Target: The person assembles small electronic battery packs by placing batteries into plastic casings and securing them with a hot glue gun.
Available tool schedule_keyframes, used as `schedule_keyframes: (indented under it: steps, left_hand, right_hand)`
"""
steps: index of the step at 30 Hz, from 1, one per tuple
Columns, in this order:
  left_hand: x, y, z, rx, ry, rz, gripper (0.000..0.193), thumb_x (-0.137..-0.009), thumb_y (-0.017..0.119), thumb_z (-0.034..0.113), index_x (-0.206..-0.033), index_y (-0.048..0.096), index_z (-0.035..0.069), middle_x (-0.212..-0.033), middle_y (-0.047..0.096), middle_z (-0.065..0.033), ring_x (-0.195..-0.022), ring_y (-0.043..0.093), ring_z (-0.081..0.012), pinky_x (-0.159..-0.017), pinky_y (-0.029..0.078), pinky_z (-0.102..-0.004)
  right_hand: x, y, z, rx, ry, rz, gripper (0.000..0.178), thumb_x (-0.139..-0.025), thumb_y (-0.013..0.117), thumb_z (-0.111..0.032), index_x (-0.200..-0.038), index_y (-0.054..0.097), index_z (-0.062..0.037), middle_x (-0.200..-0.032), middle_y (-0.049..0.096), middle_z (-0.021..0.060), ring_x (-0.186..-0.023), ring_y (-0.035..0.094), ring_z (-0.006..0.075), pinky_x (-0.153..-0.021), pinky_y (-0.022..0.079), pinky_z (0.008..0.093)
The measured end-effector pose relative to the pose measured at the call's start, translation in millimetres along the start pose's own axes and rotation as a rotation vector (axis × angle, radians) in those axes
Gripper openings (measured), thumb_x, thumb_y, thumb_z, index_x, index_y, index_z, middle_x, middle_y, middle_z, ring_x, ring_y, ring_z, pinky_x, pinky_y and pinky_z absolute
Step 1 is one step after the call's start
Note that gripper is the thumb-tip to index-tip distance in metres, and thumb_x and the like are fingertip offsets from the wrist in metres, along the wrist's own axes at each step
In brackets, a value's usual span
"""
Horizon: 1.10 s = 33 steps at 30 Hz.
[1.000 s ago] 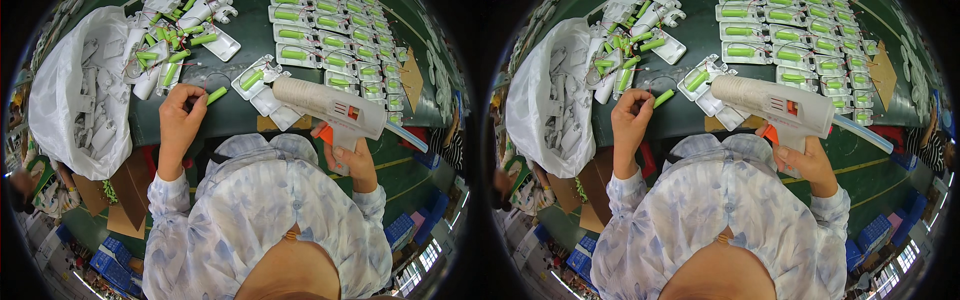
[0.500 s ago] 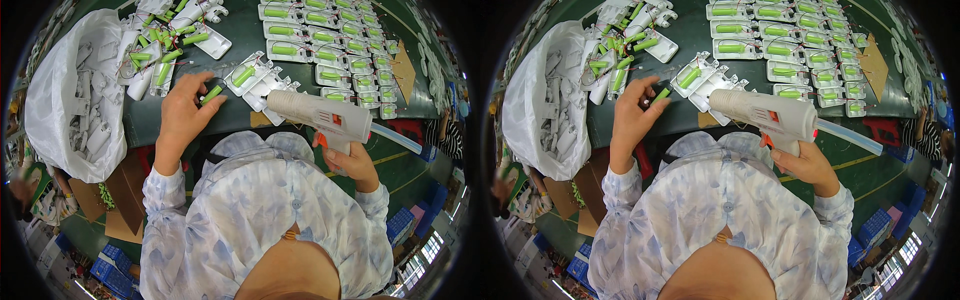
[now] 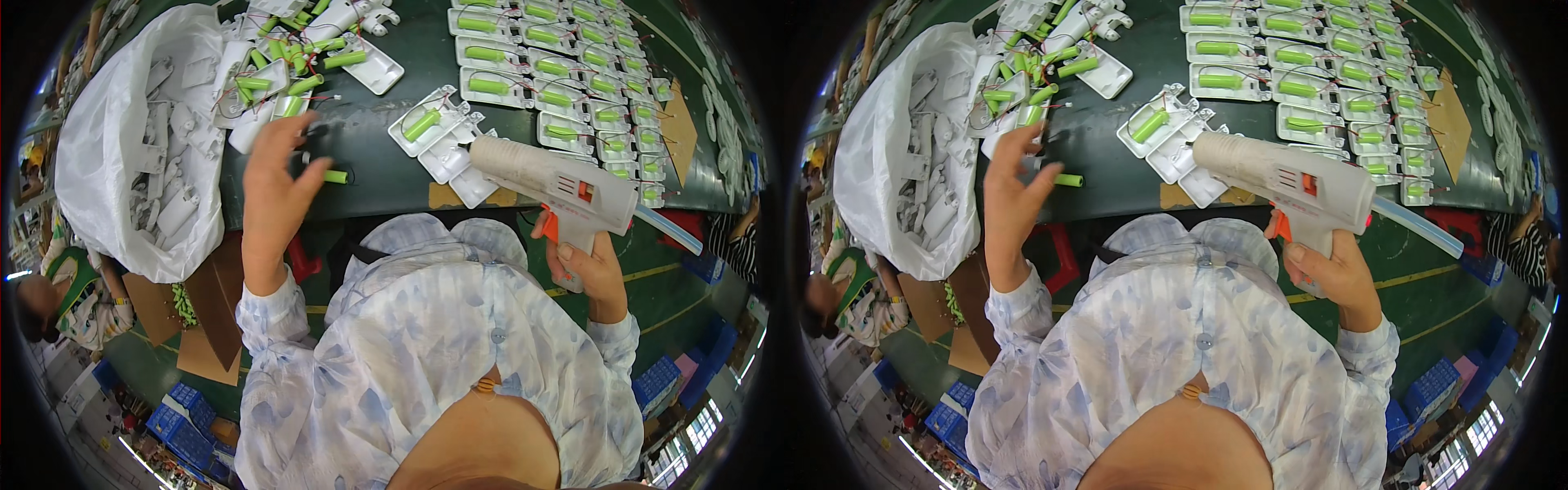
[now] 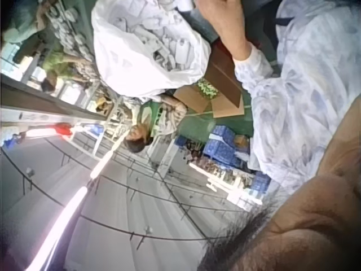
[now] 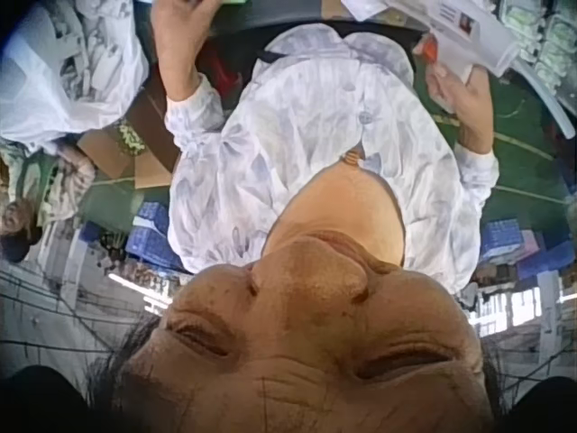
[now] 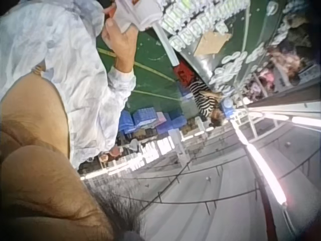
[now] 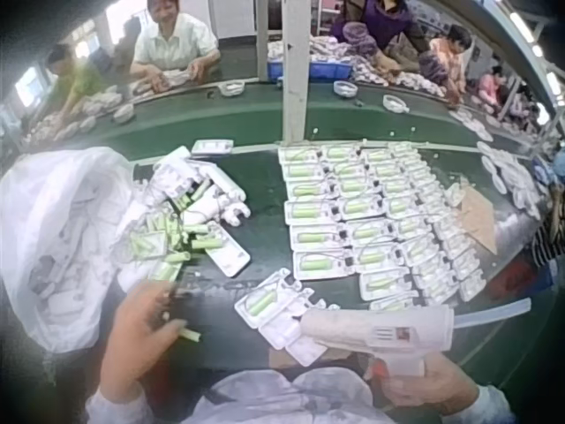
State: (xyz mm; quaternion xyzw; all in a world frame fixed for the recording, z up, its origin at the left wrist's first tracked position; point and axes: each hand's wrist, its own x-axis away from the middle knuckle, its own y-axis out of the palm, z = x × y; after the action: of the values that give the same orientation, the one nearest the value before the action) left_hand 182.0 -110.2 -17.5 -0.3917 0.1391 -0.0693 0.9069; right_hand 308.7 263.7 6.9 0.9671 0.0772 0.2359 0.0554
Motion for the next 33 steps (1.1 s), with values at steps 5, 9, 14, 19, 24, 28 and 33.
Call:
schedule_keyframes:
  steps: [5, 9, 14, 19, 24, 28, 33]
  left_hand:
    - [46.0, 21.7, -2.4, 0.119, -0.287, 0.388, 0.026, -0.085, 0.074, 0.006, -0.109, 0.063, 0.004, -0.085, 0.055, -0.0010, -0.071, 0.051, -0.0078, -0.060, 0.043, -0.0230]
    - [46.6, 45.0, 8.3, -0.248, 0.010, 0.241, 0.041, -0.072, 0.084, 0.026, -0.103, 0.065, 0.006, -0.087, 0.056, -0.0103, -0.074, 0.058, -0.0264, -0.064, 0.049, -0.0355]
    - [35.9, 44.6, 13.0, -0.483, -0.116, 0.170, 0.042, -0.072, 0.084, 0.033, -0.098, 0.064, 0.007, -0.094, 0.057, -0.0116, -0.087, 0.060, -0.0332, -0.069, 0.050, -0.0428]
    - [46.4, 35.2, -7.4, -0.242, -0.082, 0.197, 0.029, -0.074, 0.080, 0.005, -0.095, 0.060, 0.001, -0.094, 0.056, -0.0117, -0.076, 0.058, -0.0293, -0.067, 0.049, -0.0392]
    - [31.9, 13.3, 7.5, 0.000, -0.188, -0.078, 0.050, -0.073, 0.079, -0.002, -0.121, 0.063, 0.003, -0.081, 0.049, -0.0054, -0.063, 0.046, -0.0164, -0.061, 0.043, -0.0291]
    - [29.5, 19.1, -3.0, 0.012, -0.162, -0.143, 0.042, -0.076, 0.076, -0.002, -0.116, 0.066, 0.003, -0.082, 0.052, -0.0053, -0.064, 0.048, -0.0162, -0.061, 0.044, -0.0285]
    - [31.3, 29.6, 0.8, -0.106, -0.130, 0.053, 0.019, -0.082, 0.073, 0.006, -0.101, 0.069, 0.008, -0.088, 0.062, -0.0099, -0.073, 0.063, -0.0291, -0.065, 0.050, -0.0357]
  right_hand:
    - [-3.3, -5.7, 5.3, -0.040, -0.028, -0.031, 0.061, -0.087, 0.066, -0.027, -0.132, 0.042, 0.0069, -0.111, 0.061, 0.0181, -0.054, 0.052, 0.0106, -0.047, 0.041, 0.0230]
    - [-4.5, 0.9, -0.2, -0.074, -0.045, -0.033, 0.052, -0.086, 0.061, -0.019, -0.130, 0.047, 0.0051, -0.113, 0.063, 0.0158, -0.057, 0.053, 0.0105, -0.053, 0.043, 0.0246]
    - [-3.0, 0.9, -0.9, -0.036, -0.037, -0.061, 0.053, -0.087, 0.060, -0.019, -0.132, 0.046, 0.0051, -0.119, 0.061, 0.0180, -0.060, 0.054, 0.0100, -0.054, 0.044, 0.0247]
    - [-2.5, 1.2, 4.4, -0.059, -0.060, -0.047, 0.052, -0.087, 0.061, -0.019, -0.131, 0.047, 0.0069, -0.118, 0.062, 0.0191, -0.059, 0.053, 0.0108, -0.054, 0.044, 0.0256]
    - [-1.0, -0.5, 8.8, -0.069, -0.061, -0.029, 0.052, -0.087, 0.061, -0.019, -0.130, 0.048, 0.0077, -0.117, 0.063, 0.0204, -0.058, 0.053, 0.0114, -0.053, 0.043, 0.0262]
    - [-0.7, 0.6, 7.8, -0.068, -0.054, -0.010, 0.058, -0.085, 0.064, -0.024, -0.131, 0.047, 0.0064, -0.118, 0.061, 0.0198, -0.056, 0.053, 0.0112, -0.051, 0.043, 0.0249]
    - [-2.6, 2.4, 6.1, -0.120, -0.043, -0.016, 0.053, -0.086, 0.061, -0.016, -0.132, 0.047, 0.0048, -0.118, 0.061, 0.0183, -0.060, 0.054, 0.0105, -0.054, 0.046, 0.0247]
